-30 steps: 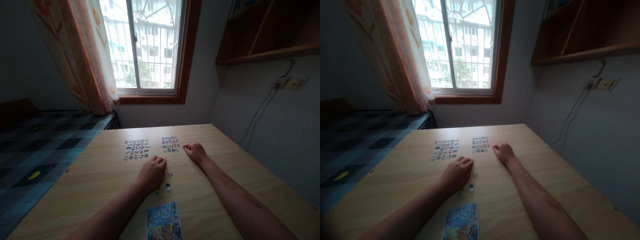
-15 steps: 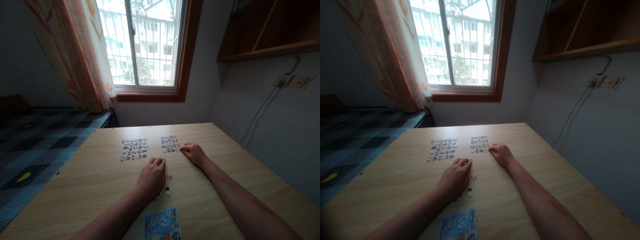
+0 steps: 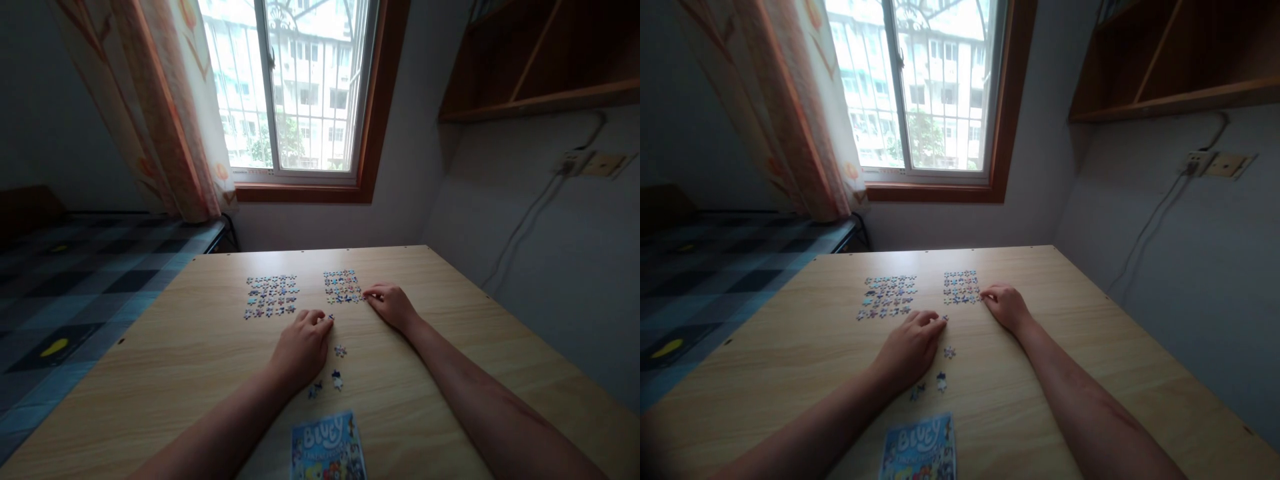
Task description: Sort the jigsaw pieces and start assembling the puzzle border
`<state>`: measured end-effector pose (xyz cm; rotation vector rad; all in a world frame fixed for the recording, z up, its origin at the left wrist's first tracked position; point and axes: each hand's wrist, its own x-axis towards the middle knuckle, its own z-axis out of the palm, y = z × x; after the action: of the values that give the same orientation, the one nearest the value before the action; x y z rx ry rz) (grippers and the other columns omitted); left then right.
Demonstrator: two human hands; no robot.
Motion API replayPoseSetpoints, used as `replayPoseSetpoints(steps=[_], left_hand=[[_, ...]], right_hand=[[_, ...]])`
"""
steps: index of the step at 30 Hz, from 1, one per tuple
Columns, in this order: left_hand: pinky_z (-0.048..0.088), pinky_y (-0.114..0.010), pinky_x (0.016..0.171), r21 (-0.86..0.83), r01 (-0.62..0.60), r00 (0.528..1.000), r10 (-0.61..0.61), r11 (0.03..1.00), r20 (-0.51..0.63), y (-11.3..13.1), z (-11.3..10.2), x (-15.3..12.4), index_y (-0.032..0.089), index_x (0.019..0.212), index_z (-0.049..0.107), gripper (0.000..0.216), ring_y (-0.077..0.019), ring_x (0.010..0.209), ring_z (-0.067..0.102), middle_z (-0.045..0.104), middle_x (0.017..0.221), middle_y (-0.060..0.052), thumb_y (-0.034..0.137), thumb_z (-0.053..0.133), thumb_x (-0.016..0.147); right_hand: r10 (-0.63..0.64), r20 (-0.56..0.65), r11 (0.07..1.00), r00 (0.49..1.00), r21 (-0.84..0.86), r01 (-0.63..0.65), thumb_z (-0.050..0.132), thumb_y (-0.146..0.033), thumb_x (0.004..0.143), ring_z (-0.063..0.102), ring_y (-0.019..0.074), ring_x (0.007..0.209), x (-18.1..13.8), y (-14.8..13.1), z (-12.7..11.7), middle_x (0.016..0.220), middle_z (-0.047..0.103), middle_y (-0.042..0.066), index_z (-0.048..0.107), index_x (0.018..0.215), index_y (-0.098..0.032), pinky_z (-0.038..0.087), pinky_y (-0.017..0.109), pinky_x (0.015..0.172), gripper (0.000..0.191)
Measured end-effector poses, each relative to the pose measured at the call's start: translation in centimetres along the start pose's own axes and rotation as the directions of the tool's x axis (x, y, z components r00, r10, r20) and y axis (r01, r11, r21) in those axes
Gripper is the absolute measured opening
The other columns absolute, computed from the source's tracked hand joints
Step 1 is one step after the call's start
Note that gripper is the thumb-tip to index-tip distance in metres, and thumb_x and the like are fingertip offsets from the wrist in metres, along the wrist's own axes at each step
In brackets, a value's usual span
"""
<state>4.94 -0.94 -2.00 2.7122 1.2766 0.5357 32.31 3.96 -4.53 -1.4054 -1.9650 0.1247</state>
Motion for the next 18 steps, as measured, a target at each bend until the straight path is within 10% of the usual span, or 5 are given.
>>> replayPoseSetpoints(steps=[18], left_hand=[[0.034,-0.046,0.113,-0.029,0.111,0.993,-0.11,0.993,0.04,0.5,0.6,0.7,0.017,0.135,0.06,0.046,-0.0278,0.129,0.049,0.057,0.141,-0.012,0.028,0.047,0.093]], right_hand=[[-0.007,-0.165,0.999,0.986,0.031,0.013,0.061,-0.025,0.088,0.062,0.0161,0.066,0.1,-1.3,0.2,0.083,0.074,0.005,0.076,0.085,-0.02,0.05,0.031,0.071,0.016]])
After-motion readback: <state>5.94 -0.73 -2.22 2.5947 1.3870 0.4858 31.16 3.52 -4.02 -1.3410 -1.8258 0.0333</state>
